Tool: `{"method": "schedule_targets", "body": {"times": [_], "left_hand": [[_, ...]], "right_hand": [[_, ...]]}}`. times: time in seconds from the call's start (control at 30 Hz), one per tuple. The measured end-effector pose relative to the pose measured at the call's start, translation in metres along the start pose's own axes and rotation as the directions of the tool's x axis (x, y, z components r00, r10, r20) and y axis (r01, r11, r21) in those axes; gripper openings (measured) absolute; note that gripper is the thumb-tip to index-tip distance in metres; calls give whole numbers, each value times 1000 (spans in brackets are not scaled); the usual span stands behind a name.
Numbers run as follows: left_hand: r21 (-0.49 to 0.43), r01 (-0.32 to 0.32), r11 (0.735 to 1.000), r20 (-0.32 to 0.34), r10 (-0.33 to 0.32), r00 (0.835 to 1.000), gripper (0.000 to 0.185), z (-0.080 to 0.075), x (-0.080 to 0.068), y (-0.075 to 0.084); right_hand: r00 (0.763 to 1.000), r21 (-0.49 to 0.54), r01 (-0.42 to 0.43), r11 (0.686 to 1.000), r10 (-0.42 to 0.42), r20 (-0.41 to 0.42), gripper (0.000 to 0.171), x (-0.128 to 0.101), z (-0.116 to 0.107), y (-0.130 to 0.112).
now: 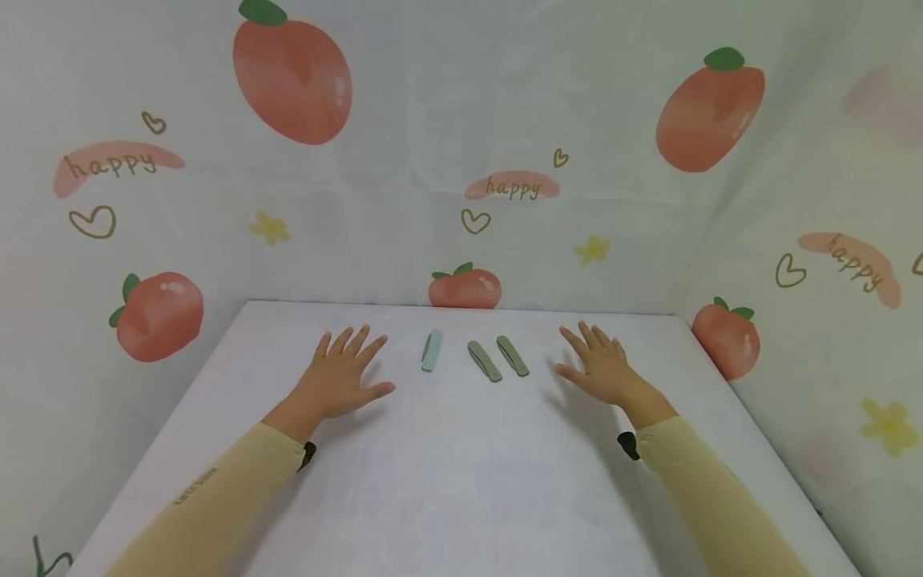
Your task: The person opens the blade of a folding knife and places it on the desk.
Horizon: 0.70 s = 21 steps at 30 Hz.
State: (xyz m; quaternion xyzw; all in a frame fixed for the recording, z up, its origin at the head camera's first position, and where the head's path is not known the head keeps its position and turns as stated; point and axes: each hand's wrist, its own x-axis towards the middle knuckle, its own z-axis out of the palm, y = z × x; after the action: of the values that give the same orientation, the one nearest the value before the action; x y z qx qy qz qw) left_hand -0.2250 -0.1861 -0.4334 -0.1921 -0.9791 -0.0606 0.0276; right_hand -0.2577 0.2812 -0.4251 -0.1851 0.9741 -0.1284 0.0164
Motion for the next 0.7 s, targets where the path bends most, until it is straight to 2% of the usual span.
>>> {"method": "schedule_targets", "body": {"times": [0.1, 0.4, 0.7], "left_hand": [[-21, -2, 1000, 9, 2, 1000, 87, 2, 2, 5], [-56, -10, 998, 32, 12, 999, 86, 11, 15, 19], [-102, -11, 995, 74, 19, 997, 85, 17, 27, 37]], "right_hand": [[1000, 47, 10, 999, -10, -5, 78, 4, 4, -3], [999, 66, 42, 997, -40, -32, 70, 20, 11, -14], [996, 145, 78, 986, -72, -45, 66, 38, 21, -15]]}}
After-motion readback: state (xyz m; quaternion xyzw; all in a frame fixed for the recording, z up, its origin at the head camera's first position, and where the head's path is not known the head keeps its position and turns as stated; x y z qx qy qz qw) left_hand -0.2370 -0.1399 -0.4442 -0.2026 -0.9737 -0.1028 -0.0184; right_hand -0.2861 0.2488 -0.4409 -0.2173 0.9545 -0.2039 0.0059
